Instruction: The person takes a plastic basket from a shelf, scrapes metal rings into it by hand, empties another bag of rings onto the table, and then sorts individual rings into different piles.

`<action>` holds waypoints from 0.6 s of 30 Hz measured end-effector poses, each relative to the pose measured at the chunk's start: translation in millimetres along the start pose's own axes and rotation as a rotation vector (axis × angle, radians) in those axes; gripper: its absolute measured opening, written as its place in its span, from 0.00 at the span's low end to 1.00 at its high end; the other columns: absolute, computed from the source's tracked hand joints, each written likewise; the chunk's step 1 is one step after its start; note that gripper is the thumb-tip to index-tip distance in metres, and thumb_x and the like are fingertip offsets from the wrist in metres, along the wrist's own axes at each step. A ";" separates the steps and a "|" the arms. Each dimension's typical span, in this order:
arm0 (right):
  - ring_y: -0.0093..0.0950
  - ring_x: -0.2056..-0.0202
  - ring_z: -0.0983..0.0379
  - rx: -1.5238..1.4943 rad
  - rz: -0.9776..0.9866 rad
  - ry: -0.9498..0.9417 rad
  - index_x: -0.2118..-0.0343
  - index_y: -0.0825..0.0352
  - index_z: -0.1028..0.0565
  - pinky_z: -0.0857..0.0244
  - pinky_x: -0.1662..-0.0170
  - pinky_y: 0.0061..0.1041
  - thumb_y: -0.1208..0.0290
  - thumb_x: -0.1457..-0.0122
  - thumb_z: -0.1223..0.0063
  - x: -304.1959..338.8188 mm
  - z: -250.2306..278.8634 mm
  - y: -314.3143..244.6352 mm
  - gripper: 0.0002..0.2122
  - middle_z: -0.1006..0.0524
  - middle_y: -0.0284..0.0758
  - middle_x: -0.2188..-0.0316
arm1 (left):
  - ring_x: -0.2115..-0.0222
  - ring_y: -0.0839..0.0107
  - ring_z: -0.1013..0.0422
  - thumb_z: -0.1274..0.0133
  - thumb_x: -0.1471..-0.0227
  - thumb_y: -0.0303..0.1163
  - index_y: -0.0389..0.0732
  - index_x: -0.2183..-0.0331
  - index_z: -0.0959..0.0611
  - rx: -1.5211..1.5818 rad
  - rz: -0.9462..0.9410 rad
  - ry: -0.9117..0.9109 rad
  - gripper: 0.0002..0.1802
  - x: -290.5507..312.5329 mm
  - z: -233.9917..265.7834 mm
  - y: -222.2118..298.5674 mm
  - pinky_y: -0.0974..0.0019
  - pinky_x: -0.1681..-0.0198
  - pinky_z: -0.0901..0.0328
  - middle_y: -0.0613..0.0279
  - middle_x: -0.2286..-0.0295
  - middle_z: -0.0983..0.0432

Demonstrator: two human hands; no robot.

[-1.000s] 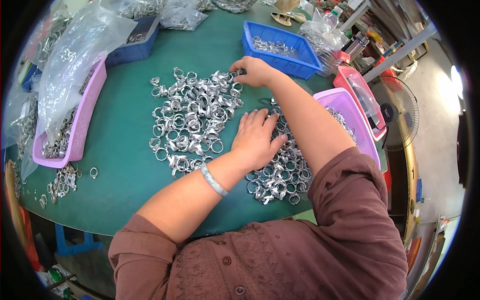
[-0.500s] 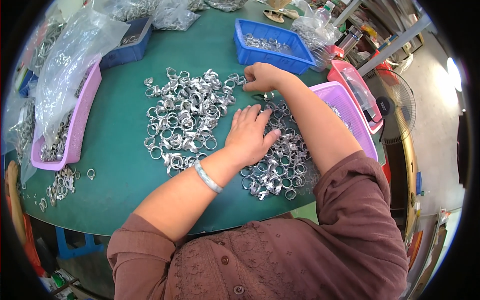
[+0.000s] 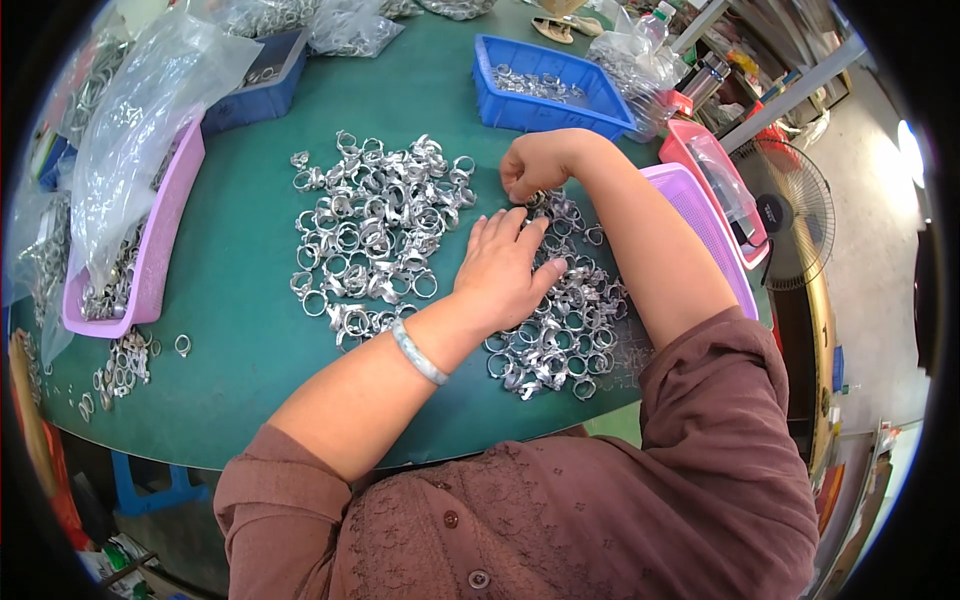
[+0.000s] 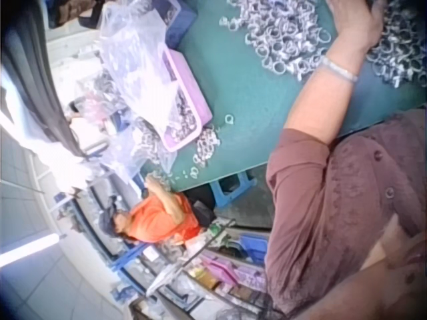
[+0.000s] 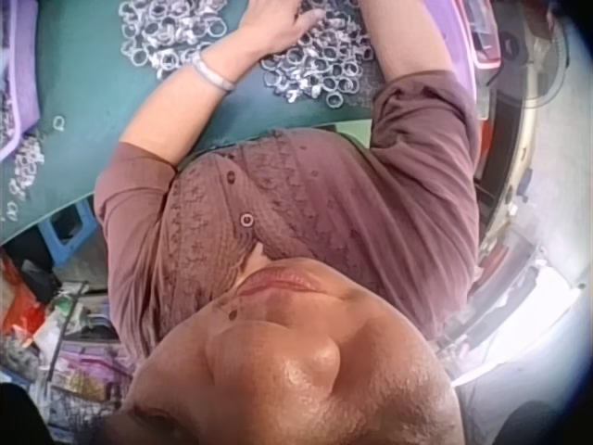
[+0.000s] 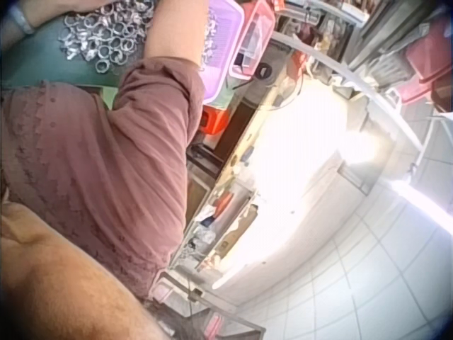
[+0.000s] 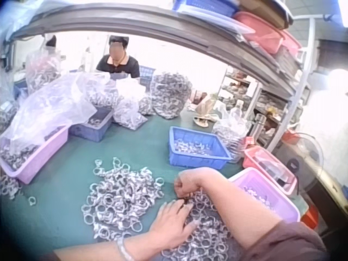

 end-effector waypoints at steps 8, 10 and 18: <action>0.37 0.71 0.26 -0.113 0.323 0.614 0.69 0.68 0.24 0.33 0.65 0.33 0.60 0.55 0.41 -0.6 33.7 -46.0 0.16 0.24 0.41 0.76 | 0.47 0.49 0.43 0.50 0.48 0.44 0.37 0.51 0.30 -0.002 -0.006 -0.005 0.28 -1.0 2.4 1.2 0.47 0.42 0.53 0.44 0.51 0.39; 0.37 0.71 0.26 -0.124 0.256 0.589 0.70 0.68 0.24 0.33 0.65 0.32 0.62 0.56 0.41 -3.0 35.2 -38.5 0.15 0.24 0.41 0.75 | 0.47 0.49 0.43 0.50 0.48 0.44 0.37 0.51 0.30 -0.007 -0.007 0.004 0.28 -0.4 1.9 1.8 0.47 0.42 0.53 0.44 0.51 0.39; 0.36 0.70 0.26 0.057 0.161 0.380 0.71 0.68 0.24 0.33 0.66 0.31 0.64 0.58 0.40 14.2 27.5 -21.1 0.14 0.23 0.40 0.75 | 0.47 0.49 0.43 0.50 0.48 0.44 0.37 0.50 0.31 -0.005 -0.002 0.007 0.28 -0.6 2.6 3.0 0.47 0.42 0.53 0.44 0.51 0.39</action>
Point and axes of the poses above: each hand's wrist, its own x-axis away from the middle knuckle, its own z-axis out of the back of the hand, y = z × x, the point moved 9 cm from there along -x, towards the middle knuckle
